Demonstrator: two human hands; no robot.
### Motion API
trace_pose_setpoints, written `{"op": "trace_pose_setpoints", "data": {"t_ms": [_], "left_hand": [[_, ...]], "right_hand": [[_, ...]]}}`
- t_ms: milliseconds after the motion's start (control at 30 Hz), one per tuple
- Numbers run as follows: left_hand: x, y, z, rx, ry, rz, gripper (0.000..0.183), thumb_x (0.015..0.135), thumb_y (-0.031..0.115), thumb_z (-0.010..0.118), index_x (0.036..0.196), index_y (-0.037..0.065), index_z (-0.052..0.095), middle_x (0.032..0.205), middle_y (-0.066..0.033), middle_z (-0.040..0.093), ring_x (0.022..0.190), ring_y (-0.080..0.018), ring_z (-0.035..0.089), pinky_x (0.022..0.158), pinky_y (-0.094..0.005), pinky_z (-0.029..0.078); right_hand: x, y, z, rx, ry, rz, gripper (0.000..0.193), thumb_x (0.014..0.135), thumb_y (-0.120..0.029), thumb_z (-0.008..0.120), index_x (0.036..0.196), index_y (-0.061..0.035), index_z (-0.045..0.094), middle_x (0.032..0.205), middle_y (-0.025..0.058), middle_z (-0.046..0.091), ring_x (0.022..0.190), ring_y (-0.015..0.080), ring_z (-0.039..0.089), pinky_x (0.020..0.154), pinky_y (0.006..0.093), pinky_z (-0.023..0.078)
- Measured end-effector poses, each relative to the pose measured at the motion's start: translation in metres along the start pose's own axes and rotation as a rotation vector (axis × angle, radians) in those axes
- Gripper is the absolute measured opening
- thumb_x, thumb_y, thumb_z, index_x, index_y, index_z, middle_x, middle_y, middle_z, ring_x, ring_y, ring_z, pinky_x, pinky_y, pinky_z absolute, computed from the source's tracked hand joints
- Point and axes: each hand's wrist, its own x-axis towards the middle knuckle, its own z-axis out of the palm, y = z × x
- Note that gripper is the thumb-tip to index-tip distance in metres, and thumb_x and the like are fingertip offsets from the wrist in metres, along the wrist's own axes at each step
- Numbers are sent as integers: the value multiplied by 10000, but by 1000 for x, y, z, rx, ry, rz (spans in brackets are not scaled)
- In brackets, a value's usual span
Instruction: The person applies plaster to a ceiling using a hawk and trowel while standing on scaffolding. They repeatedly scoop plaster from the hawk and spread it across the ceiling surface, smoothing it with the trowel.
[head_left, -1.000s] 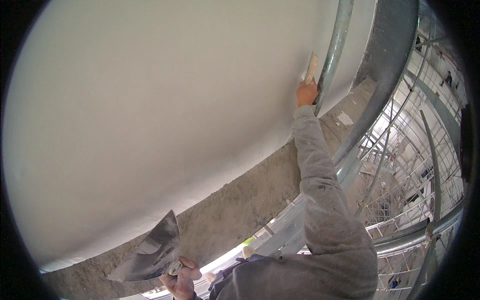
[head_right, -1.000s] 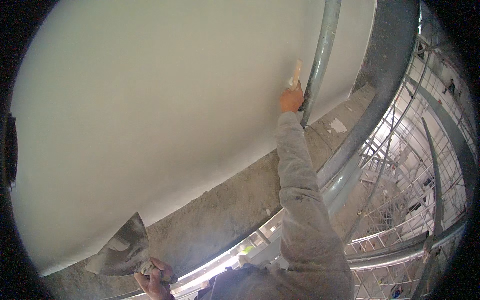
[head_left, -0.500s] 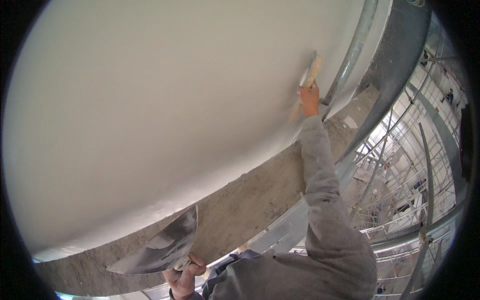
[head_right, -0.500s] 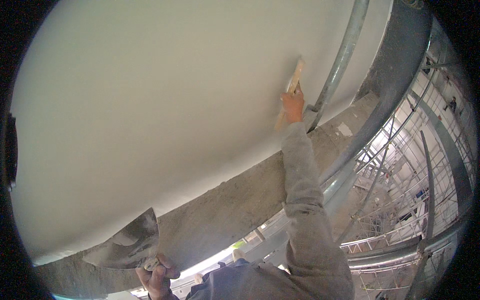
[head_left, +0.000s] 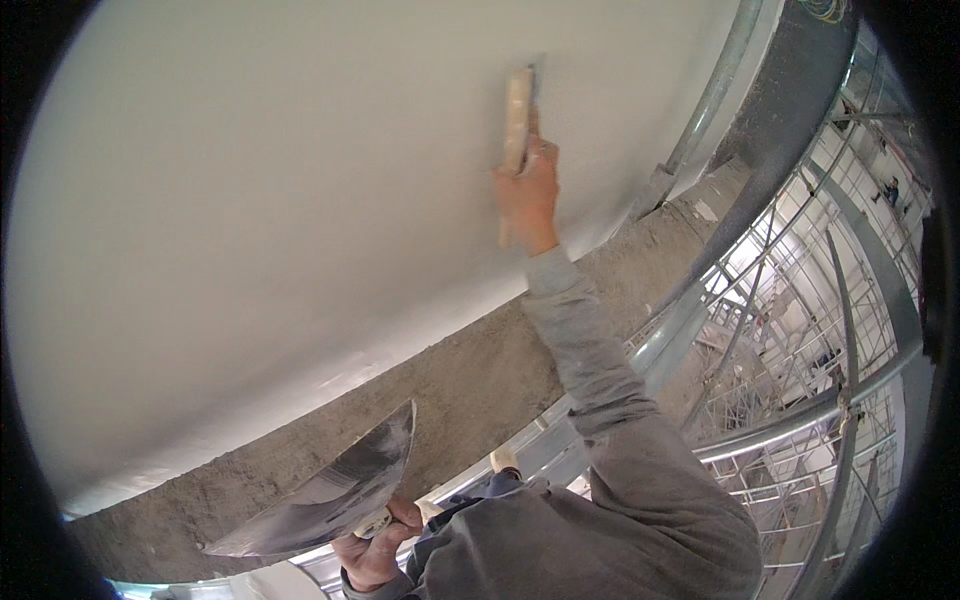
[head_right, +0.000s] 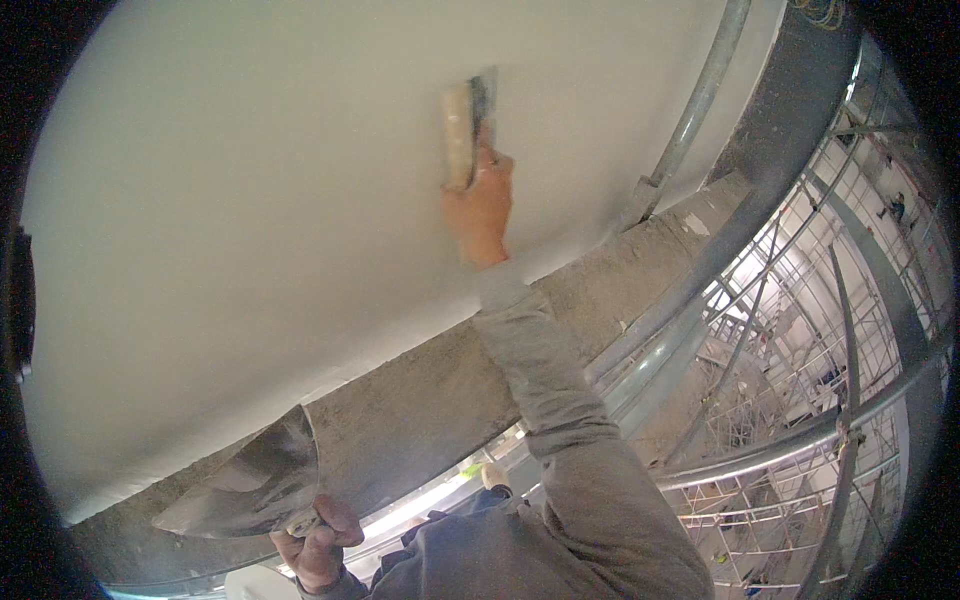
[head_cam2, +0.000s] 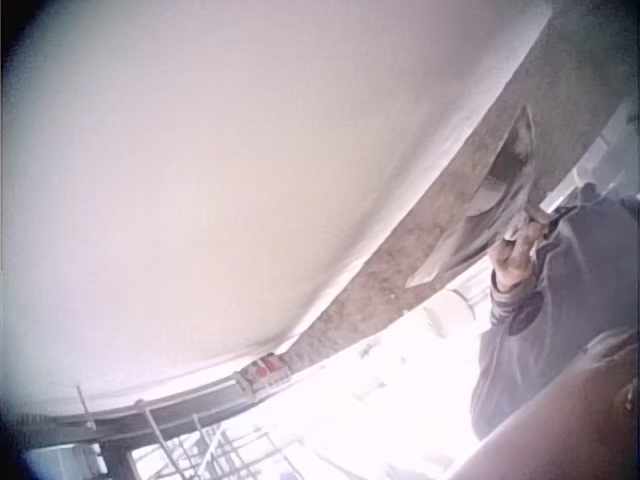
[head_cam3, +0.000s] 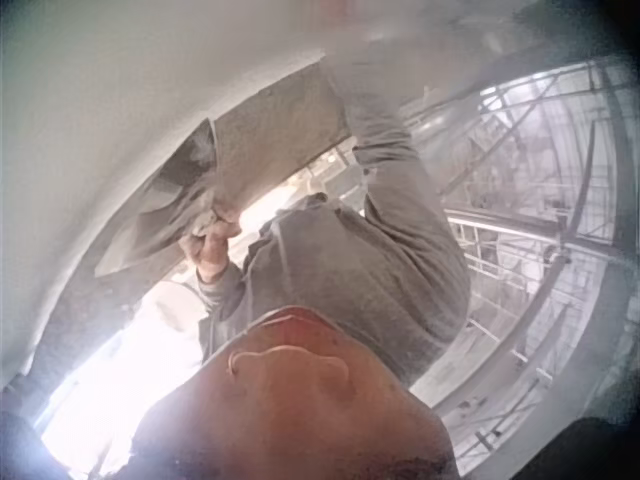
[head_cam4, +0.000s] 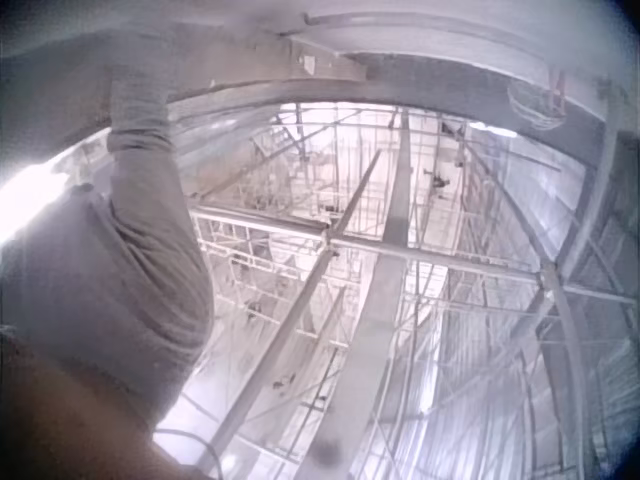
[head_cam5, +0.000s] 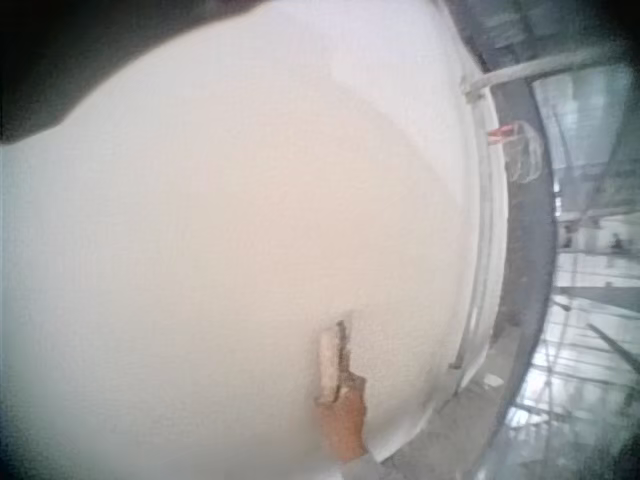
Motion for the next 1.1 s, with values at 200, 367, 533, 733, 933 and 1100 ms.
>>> {"op": "trace_pose_setpoints", "data": {"t_ms": [200, 367, 533, 733, 933, 1100], "left_hand": [[-18, 16, -40, 54, -60, 69, 360, 730, 156, 624, 998, 40, 414, 748, -127, 528, 461, -145, 437, 340, -242, 335], [-22, 36, -34, 28, 86, 99, 362, 719, 237, 644, 890, -8, 440, 627, -106, 519, 394, -139, 430, 317, -238, 354], [-27, 38, -38, 42, 52, 107, 349, 745, 211, 607, 898, -56, 443, 614, -137, 510, 399, -159, 441, 356, -264, 367], [-32, 50, -33, 75, 97, 41, 335, 782, 226, 538, 926, -59, 436, 658, -157, 526, 428, -171, 496, 368, -259, 404], [-16, 45, -34, 85, -117, -152, 348, 833, 272, 455, 917, -66, 450, 713, -136, 538, 474, -163, 516, 406, -233, 401], [1, 37, -7, 46, -163, -157, 312, 847, 252, 442, 936, -46, 453, 745, -125, 542, 476, -153, 511, 415, -226, 391]], "right_hand": [[-54, -85, 23, 7, -94, -65, 864, 602, -74, 627, 1321, -150, 154, 1050, 200, 345, 913, 358, 430, 773, 411, 398], [-91, -144, 36, -58, -154, -62, 883, 598, -74, 623, 1323, -156, 127, 1051, 205, 336, 893, 359, 432, 761, 404, 410], [-113, -178, 28, 214, -283, -181, 784, 615, -84, 593, 1292, -83, 199, 1014, 217, 374, 875, 337, 460, 744, 376, 422], [-123, -154, -39, 1075, -424, 375, 278, 637, -39, 534, 905, 33, 526, 737, 82, 557, 701, 209, 559, 708, 324, 436], [-127, -101, -91, 1877, -459, 197, 332, 651, -61, 524, 979, -13, 535, 845, 98, 594, 804, 207, 570, 780, 364, 438], [-123, -70, -102, 2134, -1061, 254, 337, 715, -179, 534, 1000, 2, 536, 912, 138, 596, 835, 256, 584, 763, 344, 460]]}}
